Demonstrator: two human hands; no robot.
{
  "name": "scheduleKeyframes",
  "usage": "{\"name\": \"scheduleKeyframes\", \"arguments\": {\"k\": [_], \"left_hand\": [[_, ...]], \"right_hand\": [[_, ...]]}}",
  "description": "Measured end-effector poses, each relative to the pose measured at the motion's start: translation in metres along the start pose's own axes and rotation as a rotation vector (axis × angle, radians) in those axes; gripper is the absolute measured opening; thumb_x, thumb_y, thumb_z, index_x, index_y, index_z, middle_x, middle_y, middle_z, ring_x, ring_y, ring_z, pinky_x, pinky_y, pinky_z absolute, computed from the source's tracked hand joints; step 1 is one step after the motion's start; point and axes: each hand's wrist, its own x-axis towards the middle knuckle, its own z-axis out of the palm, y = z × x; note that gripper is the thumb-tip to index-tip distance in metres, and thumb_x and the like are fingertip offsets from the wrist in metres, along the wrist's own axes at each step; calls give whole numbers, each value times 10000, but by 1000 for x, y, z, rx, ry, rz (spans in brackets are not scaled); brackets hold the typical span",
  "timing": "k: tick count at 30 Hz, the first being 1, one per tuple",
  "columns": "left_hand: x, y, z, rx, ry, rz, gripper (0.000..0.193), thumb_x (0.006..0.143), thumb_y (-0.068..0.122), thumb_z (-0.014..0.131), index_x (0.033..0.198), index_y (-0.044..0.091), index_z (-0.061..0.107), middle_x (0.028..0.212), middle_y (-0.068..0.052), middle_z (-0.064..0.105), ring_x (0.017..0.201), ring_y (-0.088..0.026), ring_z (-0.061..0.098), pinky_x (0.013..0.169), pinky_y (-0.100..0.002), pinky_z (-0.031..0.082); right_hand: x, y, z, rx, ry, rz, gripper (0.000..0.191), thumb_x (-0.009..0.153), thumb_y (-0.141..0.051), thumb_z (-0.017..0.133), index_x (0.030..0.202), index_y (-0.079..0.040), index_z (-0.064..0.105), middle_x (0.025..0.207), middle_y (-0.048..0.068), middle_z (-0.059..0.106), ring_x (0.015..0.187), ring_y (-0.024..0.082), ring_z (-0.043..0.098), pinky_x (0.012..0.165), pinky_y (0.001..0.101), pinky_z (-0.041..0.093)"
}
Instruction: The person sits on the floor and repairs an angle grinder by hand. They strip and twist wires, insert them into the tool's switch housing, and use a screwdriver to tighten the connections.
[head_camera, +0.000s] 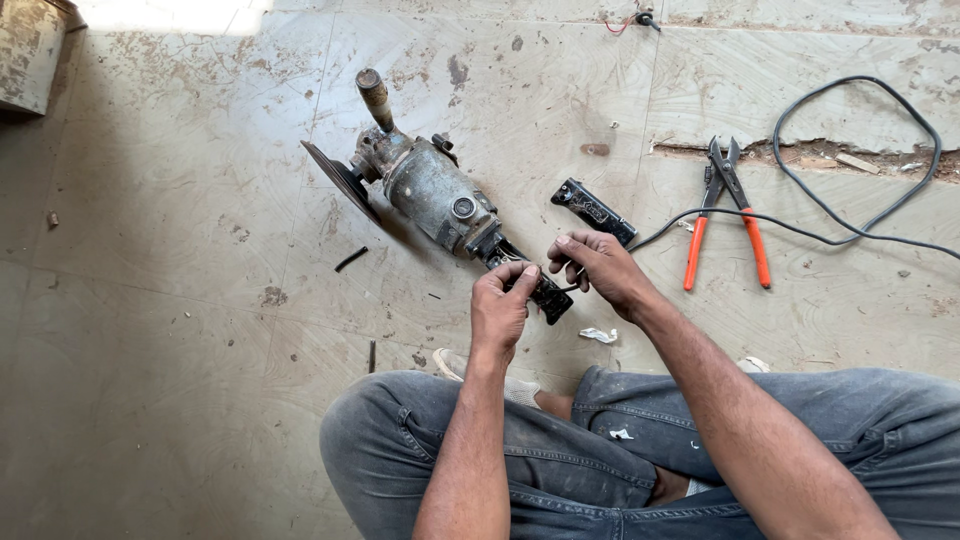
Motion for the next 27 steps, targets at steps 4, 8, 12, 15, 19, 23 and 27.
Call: {"name": "scheduleKeyframes", "arguments": {"k": [4,8,12,15,19,23,27], "left_hand": [[-10,5,4,254,36,331,159,942,159,713,992,15,760,874,-9,702,758,-130,667,678,-296,542],[-16,9,5,385,26,517,129,947,136,711,1009,30,752,922,-49,685,828,-190,680,732,-339,542],[-18,13,4,581,34,682,96,941,128,723,998,64,766,897,-49,676,875,-240,627,790,-380,513],[-20,17,1,653,20,736,106,935,128,720,1019,79,763,916,-42,673,891,-247,607,795,-385,509],[-21,19,0,739,13,788,114,925,119,723,1024,86,768,925,-51,653,893,-253,601,786,-390,514],[-18,10,-1,754,2,840,128,912,85,704,1027,82,762,955,-70,643,920,-266,617,798,-398,520],[-11,-6,-3,637,-21,665,130,947,98,669,1038,26,727,972,-115,649,896,-287,654,798,-400,524]], "right_hand": [[-3,-7,-1,-38,-34,180,269,995,-288,590,912,-79,737,739,5,694,567,36,517,482,205,380],[-6,-11,-4,42,-9,311,261,960,-274,590,880,-62,720,715,36,693,502,50,494,404,214,310],[-9,-11,-6,186,-72,383,232,923,-243,597,842,-48,693,717,42,688,484,54,492,387,200,300],[-9,-7,-4,266,-103,421,192,899,-228,615,823,-62,675,709,32,675,475,50,480,381,197,294],[-4,4,-3,271,-99,399,163,881,-180,635,798,-42,663,693,32,653,480,57,509,374,205,315],[4,21,-2,319,-83,319,101,865,-112,656,793,-42,655,678,30,640,496,51,522,387,208,361],[10,32,10,129,-26,130,127,860,-151,691,775,-56,699,651,26,636,508,59,499,437,217,356]]}}
